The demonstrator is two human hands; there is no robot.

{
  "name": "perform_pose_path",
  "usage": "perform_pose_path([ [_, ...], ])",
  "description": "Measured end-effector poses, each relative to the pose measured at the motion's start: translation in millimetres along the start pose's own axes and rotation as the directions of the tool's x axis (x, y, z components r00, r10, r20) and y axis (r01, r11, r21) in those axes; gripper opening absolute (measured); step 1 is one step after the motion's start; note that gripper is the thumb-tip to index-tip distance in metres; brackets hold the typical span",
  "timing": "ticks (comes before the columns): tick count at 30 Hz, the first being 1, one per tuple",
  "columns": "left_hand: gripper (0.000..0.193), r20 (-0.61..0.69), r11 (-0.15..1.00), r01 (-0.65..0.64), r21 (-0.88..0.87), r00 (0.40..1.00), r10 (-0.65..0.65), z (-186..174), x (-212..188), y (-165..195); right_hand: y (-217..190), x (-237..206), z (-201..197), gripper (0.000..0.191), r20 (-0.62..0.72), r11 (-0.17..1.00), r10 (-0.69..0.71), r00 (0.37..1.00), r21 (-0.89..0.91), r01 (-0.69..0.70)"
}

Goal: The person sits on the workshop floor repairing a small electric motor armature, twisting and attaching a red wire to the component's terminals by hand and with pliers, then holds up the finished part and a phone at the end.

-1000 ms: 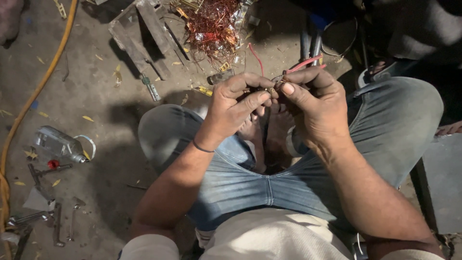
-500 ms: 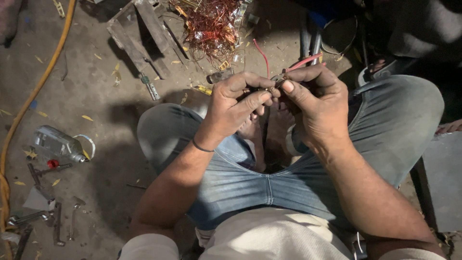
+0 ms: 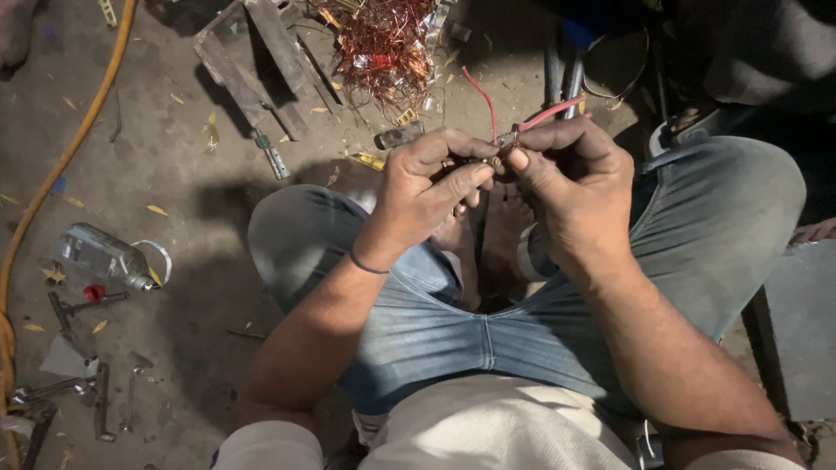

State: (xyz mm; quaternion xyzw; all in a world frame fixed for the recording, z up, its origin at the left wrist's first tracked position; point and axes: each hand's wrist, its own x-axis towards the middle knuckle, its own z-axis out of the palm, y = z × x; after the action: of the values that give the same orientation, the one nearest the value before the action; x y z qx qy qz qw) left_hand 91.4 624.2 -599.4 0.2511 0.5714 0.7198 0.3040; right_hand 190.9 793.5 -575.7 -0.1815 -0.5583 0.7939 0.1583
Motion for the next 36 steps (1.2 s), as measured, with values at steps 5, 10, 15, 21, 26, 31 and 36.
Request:
perform_pose_path([
  [5,0.014,0.003,1.000,-0.026,0.013,1.000,0.026,-0.1,0.8,-5.8,3.9,-1.5,0.7,0.012,-0.014,0.993,-0.050,0.999,-0.107,0.049],
  [10,0.012,-0.013,0.988,-0.068,0.140,0.997,0.070,1.6,-1.4,-7.3,2.8,-3.8,-1.3,0.012,0.055,0.900,-0.230,0.972,-0.368,0.234],
  [15,0.013,-0.061,0.931,-0.111,0.349,0.988,0.140,3.7,-0.8,-5.1,-1.9,-3.2,-1.8,0.010,0.138,0.809,-0.319,0.938,-0.475,0.345],
  [21,0.012,-0.037,0.913,-0.166,0.372,0.980,0.193,1.5,-0.7,1.3,-6.6,-1.9,4.5,0.010,0.149,0.793,-0.328,0.933,-0.493,0.358],
  [26,0.013,-0.036,0.963,-0.040,0.266,0.998,0.051,-0.5,-0.8,5.2,-8.2,-1.6,6.3,0.010,0.142,0.813,-0.305,0.942,-0.476,0.335],
  [31,0.014,-0.071,0.946,-0.009,0.325,0.997,0.034,3.1,0.7,7.4,-9.6,2.0,4.8,0.012,0.137,0.844,-0.285,0.949,-0.434,0.316],
  [36,0.013,-0.069,0.928,-0.029,0.370,0.996,0.059,3.6,0.2,10.7,-8.4,3.1,7.6,0.010,0.101,0.925,-0.171,0.980,-0.325,0.195],
])
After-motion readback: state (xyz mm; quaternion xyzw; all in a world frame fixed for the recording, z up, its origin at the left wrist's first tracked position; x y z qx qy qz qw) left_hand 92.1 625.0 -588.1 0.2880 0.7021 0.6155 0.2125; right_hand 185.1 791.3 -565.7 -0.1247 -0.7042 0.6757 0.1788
